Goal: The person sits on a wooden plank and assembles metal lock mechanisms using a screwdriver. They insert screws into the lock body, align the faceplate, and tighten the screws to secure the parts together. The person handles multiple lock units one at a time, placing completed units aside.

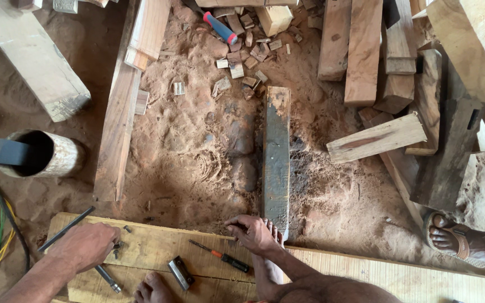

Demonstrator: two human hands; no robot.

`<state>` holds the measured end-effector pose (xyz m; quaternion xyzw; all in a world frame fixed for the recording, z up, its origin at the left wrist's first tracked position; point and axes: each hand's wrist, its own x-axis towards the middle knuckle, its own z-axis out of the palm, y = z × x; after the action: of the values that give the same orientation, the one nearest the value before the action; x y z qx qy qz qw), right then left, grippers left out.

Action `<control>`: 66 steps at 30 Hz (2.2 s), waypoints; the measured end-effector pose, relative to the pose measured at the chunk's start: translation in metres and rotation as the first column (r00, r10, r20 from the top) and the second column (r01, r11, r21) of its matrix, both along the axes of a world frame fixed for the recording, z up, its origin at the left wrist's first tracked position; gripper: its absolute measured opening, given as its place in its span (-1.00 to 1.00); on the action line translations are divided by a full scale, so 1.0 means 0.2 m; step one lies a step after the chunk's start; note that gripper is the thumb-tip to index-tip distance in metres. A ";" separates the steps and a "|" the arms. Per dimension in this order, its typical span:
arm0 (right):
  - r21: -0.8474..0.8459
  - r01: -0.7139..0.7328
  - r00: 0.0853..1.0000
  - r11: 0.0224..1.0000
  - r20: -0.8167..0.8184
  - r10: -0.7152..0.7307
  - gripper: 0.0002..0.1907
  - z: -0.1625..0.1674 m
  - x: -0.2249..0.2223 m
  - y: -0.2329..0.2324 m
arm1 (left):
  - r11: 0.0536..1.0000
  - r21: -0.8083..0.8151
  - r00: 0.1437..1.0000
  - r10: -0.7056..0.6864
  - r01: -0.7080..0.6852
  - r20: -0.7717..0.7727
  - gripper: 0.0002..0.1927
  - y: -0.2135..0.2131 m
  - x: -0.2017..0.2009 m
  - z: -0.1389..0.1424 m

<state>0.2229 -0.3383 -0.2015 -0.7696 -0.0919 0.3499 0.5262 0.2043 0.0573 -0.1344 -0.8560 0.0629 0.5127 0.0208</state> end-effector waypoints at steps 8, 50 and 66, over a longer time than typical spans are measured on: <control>-0.013 -0.003 1.000 1.000 -0.008 0.002 -0.57 0.04 0.01 0.01 | 0.998 0.031 0.997 -0.048 0.050 -0.056 -0.78 -0.01 0.02 0.03; -0.135 0.007 0.999 0.991 -0.040 -0.013 -0.75 0.09 0.01 0.02 | 0.725 -0.638 0.266 0.689 -0.260 0.674 -0.72 -0.49 -0.50 -0.10; -0.217 -0.035 0.971 0.976 0.224 0.085 -0.81 0.16 0.05 0.07 | 0.622 -0.723 0.147 0.779 -0.300 0.609 -0.72 -0.46 -0.53 -0.12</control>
<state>0.2327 -0.3235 -0.1696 -0.8536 -0.1383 0.2814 0.4160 0.0991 -0.0337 -0.1575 -0.9224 -0.1702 -0.0941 -0.3336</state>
